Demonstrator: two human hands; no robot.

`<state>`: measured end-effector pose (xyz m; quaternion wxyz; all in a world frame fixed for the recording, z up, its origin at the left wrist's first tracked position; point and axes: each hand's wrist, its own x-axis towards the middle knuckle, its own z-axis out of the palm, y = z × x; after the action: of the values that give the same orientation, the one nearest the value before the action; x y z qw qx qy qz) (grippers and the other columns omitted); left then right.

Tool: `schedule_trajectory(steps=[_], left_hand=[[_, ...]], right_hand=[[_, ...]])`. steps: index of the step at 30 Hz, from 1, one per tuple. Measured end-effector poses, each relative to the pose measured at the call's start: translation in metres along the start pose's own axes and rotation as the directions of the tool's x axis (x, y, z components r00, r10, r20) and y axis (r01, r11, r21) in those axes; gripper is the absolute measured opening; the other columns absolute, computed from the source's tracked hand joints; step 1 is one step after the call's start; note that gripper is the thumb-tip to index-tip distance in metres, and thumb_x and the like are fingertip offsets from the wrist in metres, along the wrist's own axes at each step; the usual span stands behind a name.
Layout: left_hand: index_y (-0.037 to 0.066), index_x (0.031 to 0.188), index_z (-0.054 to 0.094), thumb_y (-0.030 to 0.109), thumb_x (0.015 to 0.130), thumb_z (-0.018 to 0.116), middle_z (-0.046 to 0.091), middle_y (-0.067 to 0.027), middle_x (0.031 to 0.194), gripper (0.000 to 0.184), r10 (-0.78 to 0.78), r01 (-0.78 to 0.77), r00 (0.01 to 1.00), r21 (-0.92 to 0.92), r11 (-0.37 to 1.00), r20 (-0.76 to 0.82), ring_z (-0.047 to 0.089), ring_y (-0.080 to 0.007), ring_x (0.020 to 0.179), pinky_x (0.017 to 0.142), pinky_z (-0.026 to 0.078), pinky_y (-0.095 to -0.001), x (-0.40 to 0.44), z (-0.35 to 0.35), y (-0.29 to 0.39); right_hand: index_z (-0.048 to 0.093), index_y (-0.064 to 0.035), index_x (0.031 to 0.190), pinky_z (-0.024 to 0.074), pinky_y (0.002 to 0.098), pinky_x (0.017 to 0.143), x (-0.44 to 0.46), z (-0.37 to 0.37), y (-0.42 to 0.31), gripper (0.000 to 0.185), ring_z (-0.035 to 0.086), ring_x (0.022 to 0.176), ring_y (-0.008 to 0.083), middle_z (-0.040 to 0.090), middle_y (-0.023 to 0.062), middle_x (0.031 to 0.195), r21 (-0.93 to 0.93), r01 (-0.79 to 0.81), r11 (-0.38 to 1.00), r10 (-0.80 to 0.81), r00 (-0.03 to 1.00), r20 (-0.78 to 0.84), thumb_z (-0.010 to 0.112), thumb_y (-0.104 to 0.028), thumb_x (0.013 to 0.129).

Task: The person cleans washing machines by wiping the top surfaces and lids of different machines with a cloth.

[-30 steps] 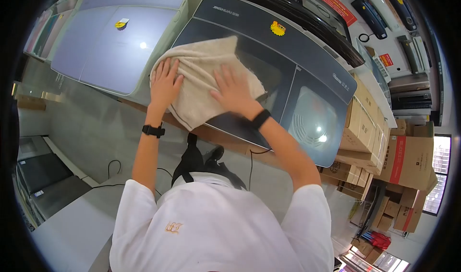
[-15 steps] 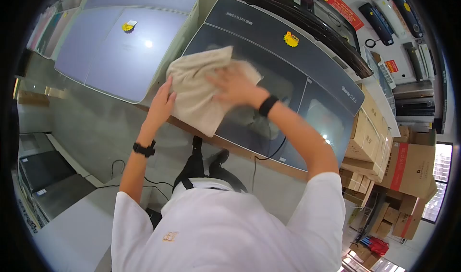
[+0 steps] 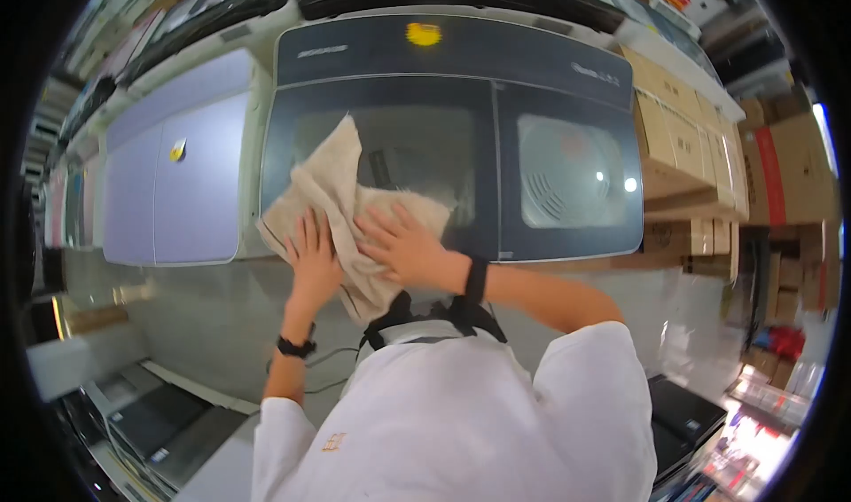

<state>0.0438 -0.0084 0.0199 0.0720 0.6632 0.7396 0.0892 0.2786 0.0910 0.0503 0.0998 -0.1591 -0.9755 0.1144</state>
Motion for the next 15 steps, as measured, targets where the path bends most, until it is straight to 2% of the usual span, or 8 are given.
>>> schedule_trajectory(steps=[2,5,8,11,15], left_hand=[[0.006,0.167,0.029,0.034,0.097,0.062,0.019,-0.0238,0.173,0.082,0.013,-0.011,0.998,-0.026,1.000,0.063,0.013,-0.0464,0.160,0.121,0.010,-0.0738,-0.021,-0.006,0.049],[0.006,0.166,0.029,0.037,0.099,0.060,0.017,-0.0256,0.173,0.080,0.049,-0.047,0.997,-0.038,0.998,0.060,0.011,-0.0480,0.160,0.122,0.006,-0.0731,-0.020,0.011,0.115],[0.006,0.165,0.031,0.042,0.100,0.060,0.017,-0.0270,0.173,0.079,0.125,-0.123,0.991,-0.055,0.991,0.052,0.013,-0.0504,0.159,0.122,0.007,-0.0734,0.002,0.020,0.183],[0.008,0.164,0.035,0.045,0.101,0.059,0.021,-0.0272,0.172,0.077,0.246,-0.246,0.969,0.000,0.969,-0.007,0.018,-0.0506,0.158,0.121,0.010,-0.0736,0.030,0.041,0.245],[0.008,0.165,0.034,0.046,0.102,0.058,0.024,-0.0282,0.170,0.077,0.372,-0.371,0.928,0.057,0.927,0.000,0.019,-0.0521,0.156,0.120,0.012,-0.0751,0.050,0.064,0.322]], right_hand=[[0.056,-0.0182,0.151,0.0202,0.0610,0.126,-0.052,-0.016,-0.006,0.063,0.030,0.156,0.0355,0.040,0.0134,0.166,0.083,-0.062,0.995,0.067,0.997,-0.050,0.065,-0.047,0.096],[0.058,-0.0211,0.150,0.0232,0.0582,0.125,-0.125,-0.026,0.023,0.057,0.035,0.154,0.0341,0.043,0.0125,0.165,-0.004,-0.195,0.981,0.194,0.976,-0.102,0.064,-0.042,0.097],[0.058,-0.0250,0.150,0.0247,0.0581,0.125,-0.192,-0.047,0.075,0.056,0.038,0.152,0.0336,0.046,0.0119,0.163,-0.212,-0.334,0.918,0.290,0.932,-0.216,0.064,-0.043,0.097],[0.061,-0.0269,0.148,0.0270,0.0565,0.124,-0.245,-0.056,0.120,0.053,0.041,0.151,0.0341,0.049,0.0118,0.161,-0.170,-0.491,0.854,0.414,0.840,-0.350,0.064,-0.040,0.097],[0.064,-0.0264,0.144,0.0283,0.0536,0.123,-0.305,-0.072,0.121,0.049,0.042,0.149,0.0330,0.049,0.0107,0.161,-0.067,-0.691,0.720,0.586,0.657,-0.474,0.064,-0.036,0.097]])
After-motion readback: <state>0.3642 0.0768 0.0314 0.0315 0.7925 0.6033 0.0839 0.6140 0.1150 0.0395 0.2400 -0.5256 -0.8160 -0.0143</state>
